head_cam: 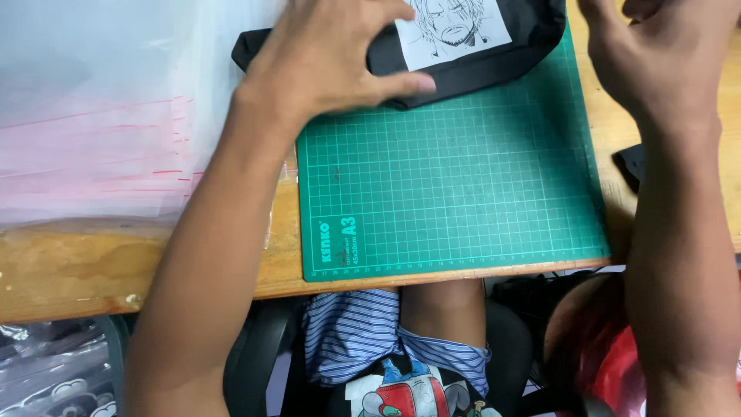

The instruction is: The person cleans a black shoulder bag using a blue brush, scrubbing the front, sides, and straps. They then place the bag into a clear plastic bag and attach a keychain to the bag's zipper.

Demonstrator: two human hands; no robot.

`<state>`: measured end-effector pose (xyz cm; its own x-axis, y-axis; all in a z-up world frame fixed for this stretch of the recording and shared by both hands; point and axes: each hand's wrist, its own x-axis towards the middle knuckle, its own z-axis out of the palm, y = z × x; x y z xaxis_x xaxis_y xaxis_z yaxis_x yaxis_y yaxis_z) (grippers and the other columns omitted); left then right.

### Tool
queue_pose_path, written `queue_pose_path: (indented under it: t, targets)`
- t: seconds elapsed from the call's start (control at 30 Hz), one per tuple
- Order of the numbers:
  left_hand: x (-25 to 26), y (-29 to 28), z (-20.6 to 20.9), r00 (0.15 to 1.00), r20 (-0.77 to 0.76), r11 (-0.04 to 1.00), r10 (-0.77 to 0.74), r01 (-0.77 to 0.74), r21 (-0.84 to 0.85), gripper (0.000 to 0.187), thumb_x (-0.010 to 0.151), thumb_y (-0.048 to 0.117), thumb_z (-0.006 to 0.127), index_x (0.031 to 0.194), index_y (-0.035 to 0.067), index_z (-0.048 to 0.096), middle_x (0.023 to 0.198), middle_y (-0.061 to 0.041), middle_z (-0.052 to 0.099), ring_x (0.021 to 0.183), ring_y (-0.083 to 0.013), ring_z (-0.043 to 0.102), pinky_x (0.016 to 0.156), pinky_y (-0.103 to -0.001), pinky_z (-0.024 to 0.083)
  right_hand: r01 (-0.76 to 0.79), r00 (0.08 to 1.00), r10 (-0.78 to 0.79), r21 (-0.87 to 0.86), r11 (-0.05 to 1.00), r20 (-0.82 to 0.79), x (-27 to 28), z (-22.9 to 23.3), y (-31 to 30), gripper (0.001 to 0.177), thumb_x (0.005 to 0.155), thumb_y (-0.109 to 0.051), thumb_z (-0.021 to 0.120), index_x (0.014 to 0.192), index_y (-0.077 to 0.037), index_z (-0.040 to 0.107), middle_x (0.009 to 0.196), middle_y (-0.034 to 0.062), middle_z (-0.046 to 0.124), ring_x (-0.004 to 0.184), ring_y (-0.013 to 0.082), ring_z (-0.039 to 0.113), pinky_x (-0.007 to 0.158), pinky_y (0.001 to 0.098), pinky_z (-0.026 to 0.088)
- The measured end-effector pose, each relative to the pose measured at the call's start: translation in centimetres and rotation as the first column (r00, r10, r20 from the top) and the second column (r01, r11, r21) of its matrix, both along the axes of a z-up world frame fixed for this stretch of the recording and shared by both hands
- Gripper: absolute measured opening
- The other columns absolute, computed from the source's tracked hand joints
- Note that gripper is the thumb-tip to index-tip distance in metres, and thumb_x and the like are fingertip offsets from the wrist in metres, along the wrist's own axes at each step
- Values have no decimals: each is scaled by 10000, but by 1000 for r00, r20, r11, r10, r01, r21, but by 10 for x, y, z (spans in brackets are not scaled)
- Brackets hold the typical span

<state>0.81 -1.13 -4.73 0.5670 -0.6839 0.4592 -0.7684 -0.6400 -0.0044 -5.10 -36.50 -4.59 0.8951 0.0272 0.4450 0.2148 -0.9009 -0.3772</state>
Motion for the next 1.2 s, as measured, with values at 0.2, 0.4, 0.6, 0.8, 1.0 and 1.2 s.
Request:
queue_pose_path:
  t: [0.2, 0.4, 0.6, 0.8, 1.0, 1.2]
  targets:
    - [-1, -20, -14, 989, -33, 989, -147, 146, -32, 508, 886, 599, 904, 1005, 110, 841, 909, -45, 714, 888, -287, 638, 665, -463, 499, -192, 981, 191, -142, 971, -21, -1, 1, 22, 446, 1312, -192, 918, 1070, -40, 575, 1006, 64, 588, 868, 223, 547, 795, 416, 410]
    - [-7, -43, -19, 999, 28, 995, 18, -21, 102, 394, 889, 490, 818, 745, 140, 710, 732, -140, 660, 670, -390, 680, 563, -508, 525, -456, 888, 442, -119, 882, -129, 4, 0, 48, 431, 1053, -154, 874, 1321, 4, 575, 959, 102, 531, 823, 301, 505, 784, 454, 406]
    - [-11, -48, -20, 977, 212, 1000, -7, 9, -8, 246, 832, 298, 817, 764, 106, 679, 789, -100, 635, 761, -348, 651, 518, -494, 490, -436, 899, 424, -120, 892, -111, 2, 0, 60, 433, 974, -25, 853, 1335, 7, 615, 1028, 95, 697, 799, 297, 621, 835, 447, 440]
    - [-29, -54, 10, 964, 260, 990, 51, -16, -137, 239, 796, 59, 785, 948, 92, 603, 912, -52, 640, 632, -289, 672, 442, -431, 485, -436, 895, 442, -95, 895, 63, -1, -4, 63, 295, 1045, 84, 716, 1232, 74, 488, 1053, 214, 505, 898, 395, 494, 762, 500, 376]
    - [-41, -56, 31, 939, 226, 771, 260, -61, -634, 667, 892, 476, 919, 1213, 29, 542, 1197, -146, 607, 1138, -370, 618, 1019, -451, 531, -382, 906, 315, 225, 896, 284, -15, 11, 79, 260, 1174, 31, 572, 1218, 20, 316, 1110, 205, 447, 823, 256, 447, 719, 368, 377]
    - [-59, -69, 44, 981, -193, 322, -36, -171, -931, 598, 846, 469, 793, 1222, 118, 490, 1196, -16, 564, 1078, -211, 623, 844, -321, 568, -461, 856, 258, 435, 774, 448, -21, 9, 90, 313, 1201, -20, 509, 1394, -39, 263, 1192, 156, 424, 994, 191, 407, 838, 298, 350]
